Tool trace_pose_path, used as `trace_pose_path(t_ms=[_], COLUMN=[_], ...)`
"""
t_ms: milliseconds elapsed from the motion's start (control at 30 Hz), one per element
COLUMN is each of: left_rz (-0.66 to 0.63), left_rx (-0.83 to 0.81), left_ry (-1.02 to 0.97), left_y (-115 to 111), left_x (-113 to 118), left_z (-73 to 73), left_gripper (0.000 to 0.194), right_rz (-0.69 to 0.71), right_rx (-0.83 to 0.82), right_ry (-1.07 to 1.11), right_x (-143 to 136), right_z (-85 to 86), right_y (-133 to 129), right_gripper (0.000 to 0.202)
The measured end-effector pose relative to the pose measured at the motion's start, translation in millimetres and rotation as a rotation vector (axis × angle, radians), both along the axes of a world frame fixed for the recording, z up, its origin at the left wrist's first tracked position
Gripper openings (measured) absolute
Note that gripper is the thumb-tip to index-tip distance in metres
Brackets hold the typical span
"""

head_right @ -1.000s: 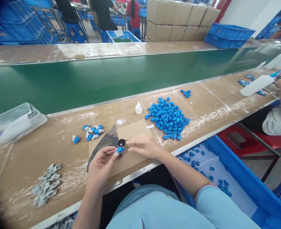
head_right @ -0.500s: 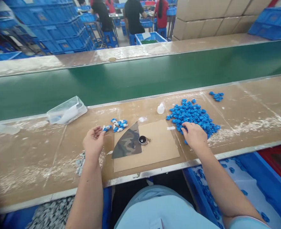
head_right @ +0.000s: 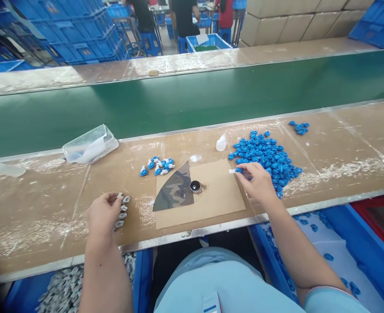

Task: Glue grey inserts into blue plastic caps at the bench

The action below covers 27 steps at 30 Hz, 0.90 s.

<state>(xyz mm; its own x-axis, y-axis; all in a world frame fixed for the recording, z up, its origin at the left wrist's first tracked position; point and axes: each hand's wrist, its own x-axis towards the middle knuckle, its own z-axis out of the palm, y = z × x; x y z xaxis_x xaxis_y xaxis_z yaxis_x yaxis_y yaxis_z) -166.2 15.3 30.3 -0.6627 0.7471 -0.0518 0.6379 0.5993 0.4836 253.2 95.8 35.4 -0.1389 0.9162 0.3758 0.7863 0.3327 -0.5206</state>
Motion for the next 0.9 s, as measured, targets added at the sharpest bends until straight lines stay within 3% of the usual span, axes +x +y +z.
trace_pose_path(t_ms=[233,333,400,533,667,767,900], left_rz=[0.011,0.042,0.055,0.038,-0.022,-0.018,-0.045], left_rx=[0.091,0.239,0.367,0.559,0.532,0.489,0.454], left_ry=[0.065,0.082,-0.06,-0.62,-1.078,-1.261,-1.353], left_y=[2.6,-1.7,-4.9,-9.7,-10.6,-10.1,-9.9], left_x=[4.7,13.7,26.9,70.8,115.8,135.7,145.8], left_z=[0.0,5.8,8.6,8.3,3.1,-1.4,-5.3], left_gripper=[0.001,0.008,0.014,0.025,0.035,0.037,0.038], right_rz=[0.273,0.39,0.439,0.484,0.468,0.488,0.526], right_rx=[-0.183,-0.177,-0.156,-0.159,-0.186,-0.182,-0.153], right_ry=[0.271,0.292,0.288,0.3,0.298,0.254,0.209], right_x=[-33.5,-50.3,-59.8,-72.2,-77.2,-77.8,-77.5], right_z=[-1.5,0.8,2.5,2.9,-0.5,-1.7,-0.5], right_y=[-9.2,-13.3,-14.1,-12.5,-10.3,-9.3,-9.1], right_gripper=[0.018,0.014,0.014,0.017,0.017,0.015,0.016])
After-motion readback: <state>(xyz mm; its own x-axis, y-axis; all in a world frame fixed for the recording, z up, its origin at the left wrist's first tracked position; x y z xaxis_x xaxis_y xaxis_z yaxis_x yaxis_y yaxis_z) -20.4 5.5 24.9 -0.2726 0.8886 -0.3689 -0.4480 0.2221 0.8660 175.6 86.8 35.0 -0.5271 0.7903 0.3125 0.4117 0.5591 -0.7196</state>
